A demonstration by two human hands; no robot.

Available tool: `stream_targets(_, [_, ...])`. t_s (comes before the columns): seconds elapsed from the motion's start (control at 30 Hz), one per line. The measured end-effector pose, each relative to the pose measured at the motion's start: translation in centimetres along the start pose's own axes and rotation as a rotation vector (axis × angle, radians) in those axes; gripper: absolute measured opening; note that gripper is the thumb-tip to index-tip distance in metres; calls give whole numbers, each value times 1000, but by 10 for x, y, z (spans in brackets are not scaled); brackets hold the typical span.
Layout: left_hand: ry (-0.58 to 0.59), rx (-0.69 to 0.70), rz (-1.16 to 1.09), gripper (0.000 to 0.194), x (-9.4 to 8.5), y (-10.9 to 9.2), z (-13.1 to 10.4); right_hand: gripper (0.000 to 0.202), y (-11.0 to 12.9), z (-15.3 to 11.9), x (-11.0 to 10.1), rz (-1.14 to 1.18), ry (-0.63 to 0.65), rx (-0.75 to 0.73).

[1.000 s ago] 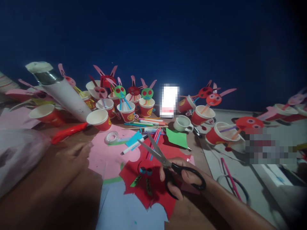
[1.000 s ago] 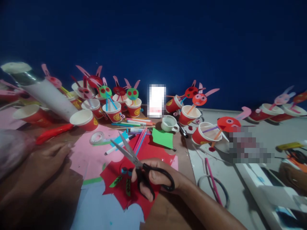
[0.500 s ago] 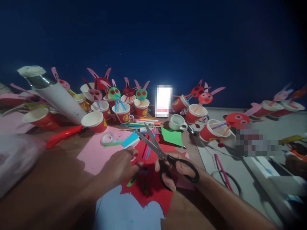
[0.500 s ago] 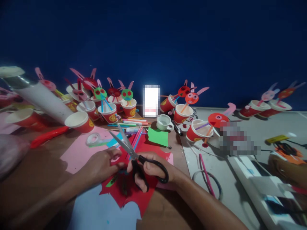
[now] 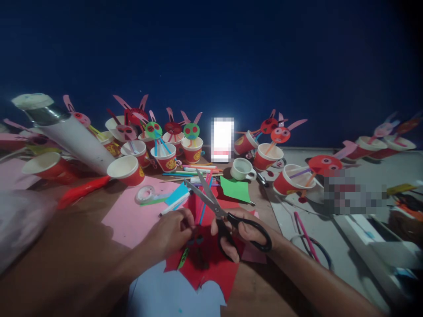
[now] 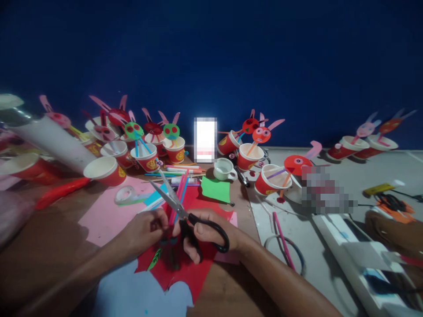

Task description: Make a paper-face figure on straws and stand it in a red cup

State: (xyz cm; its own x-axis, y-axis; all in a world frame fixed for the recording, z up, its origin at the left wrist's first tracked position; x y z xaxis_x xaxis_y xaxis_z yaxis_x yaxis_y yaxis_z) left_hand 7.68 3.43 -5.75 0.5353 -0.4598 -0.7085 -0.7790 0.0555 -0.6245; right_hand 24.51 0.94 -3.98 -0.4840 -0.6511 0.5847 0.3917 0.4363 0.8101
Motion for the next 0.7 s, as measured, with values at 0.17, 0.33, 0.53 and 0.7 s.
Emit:
stream_targets(0.17, [-94,12,-300,13,-22,-1,-14,61,4,-3,2,-74,-51,8])
stream_targets(0.33, [-304,-20,-850,26,-48,13,-25,59,9,-7,4,-224,-122,4])
stream_targets(0.53, [-598,20,-969,41,-72,7,-45,49,1,-9,7,-389,-251,96])
stream_targets(0.7, [-687,51,-951,52,-76,-2,-56,54,-15,-14,4,-598,-364,209])
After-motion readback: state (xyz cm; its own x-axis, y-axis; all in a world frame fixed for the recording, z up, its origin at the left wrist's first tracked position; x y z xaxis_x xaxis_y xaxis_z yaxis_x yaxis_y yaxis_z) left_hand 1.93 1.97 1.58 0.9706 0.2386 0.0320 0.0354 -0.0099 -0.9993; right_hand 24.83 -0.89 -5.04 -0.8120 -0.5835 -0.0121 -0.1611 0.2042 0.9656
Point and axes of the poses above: each hand's wrist, its own z-axis towards the middle knuckle, its own x-axis out of the palm, y = z × x, the point moved 5 cm from there along z, towards the middle knuckle, and after that the axes turned 8 degrees about z, right-handed, at the moved point
